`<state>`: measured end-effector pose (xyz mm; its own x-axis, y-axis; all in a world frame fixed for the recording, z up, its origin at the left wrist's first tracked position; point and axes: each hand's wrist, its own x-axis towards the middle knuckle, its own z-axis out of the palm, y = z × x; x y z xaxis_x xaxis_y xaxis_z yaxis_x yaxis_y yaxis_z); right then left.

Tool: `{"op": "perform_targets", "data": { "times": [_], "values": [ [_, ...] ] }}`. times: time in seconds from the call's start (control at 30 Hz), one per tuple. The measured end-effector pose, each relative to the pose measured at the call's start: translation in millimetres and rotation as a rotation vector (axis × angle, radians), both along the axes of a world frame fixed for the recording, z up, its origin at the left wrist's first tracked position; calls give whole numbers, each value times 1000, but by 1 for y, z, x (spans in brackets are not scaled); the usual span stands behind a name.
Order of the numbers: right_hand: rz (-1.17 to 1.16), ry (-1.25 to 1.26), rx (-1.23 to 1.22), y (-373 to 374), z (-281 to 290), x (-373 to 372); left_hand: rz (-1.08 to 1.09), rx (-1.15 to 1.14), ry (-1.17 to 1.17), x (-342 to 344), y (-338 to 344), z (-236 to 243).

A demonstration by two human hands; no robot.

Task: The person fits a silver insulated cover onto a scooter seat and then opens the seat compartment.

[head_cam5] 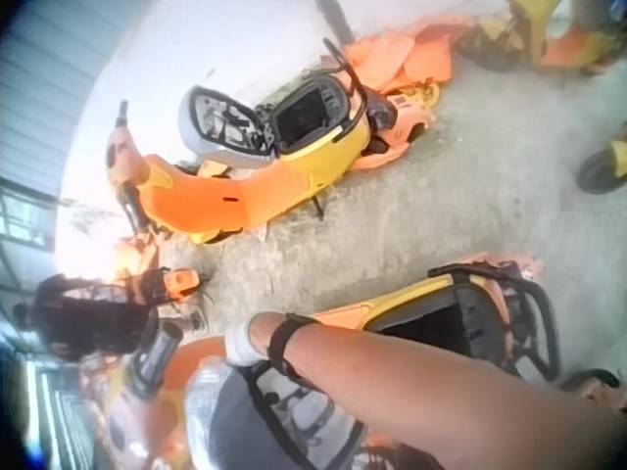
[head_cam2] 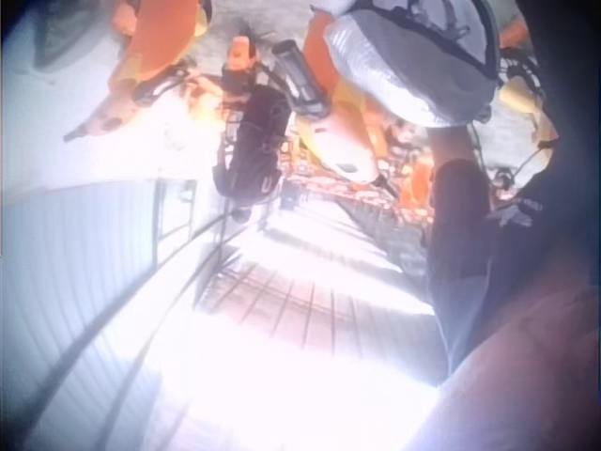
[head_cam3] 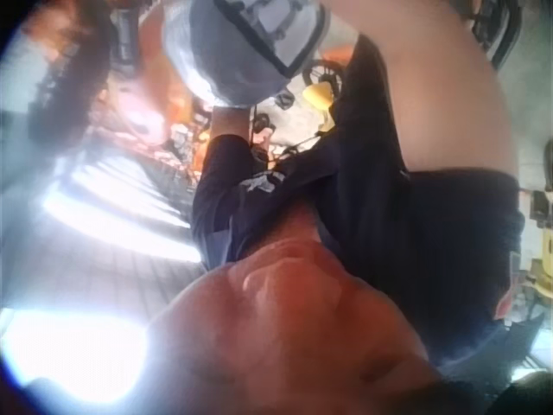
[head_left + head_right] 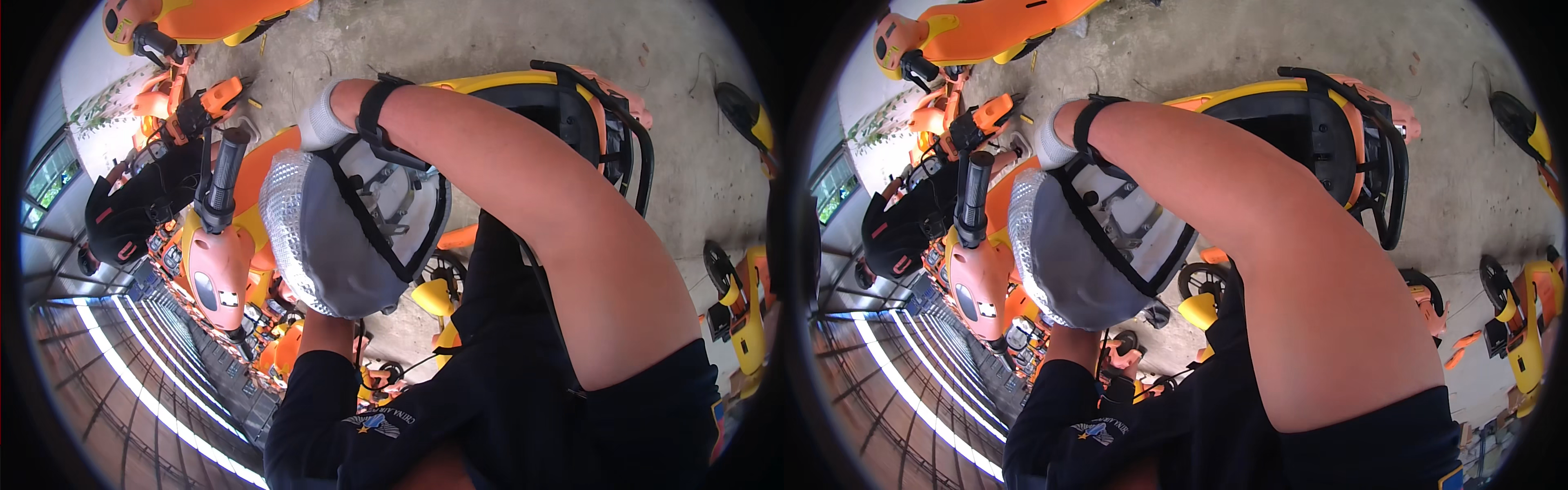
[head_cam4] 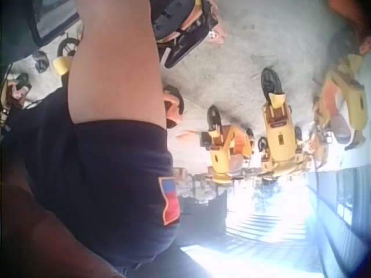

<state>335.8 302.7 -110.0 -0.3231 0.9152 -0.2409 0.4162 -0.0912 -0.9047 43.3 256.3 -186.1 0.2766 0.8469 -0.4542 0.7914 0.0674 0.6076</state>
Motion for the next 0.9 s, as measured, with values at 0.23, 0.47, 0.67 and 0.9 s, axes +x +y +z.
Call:
{"op": "perform_targets", "data": {
  "times": [0.23,0.47,0.67,0.9],
  "values": [
    [-32,-23,-78,-12,-13,1,46,-23,-54,-5,11,-6],
    [-127,-181,18,-11,-25,-6,73,-50,-130,-2,17,-13],
    [-370,140,133,-45,-20,-9,113,-66,-195,-2,13,-20],
    [-287,399,18,-71,12,2,220,-46,-290,1,7,-25]
  ]
}}
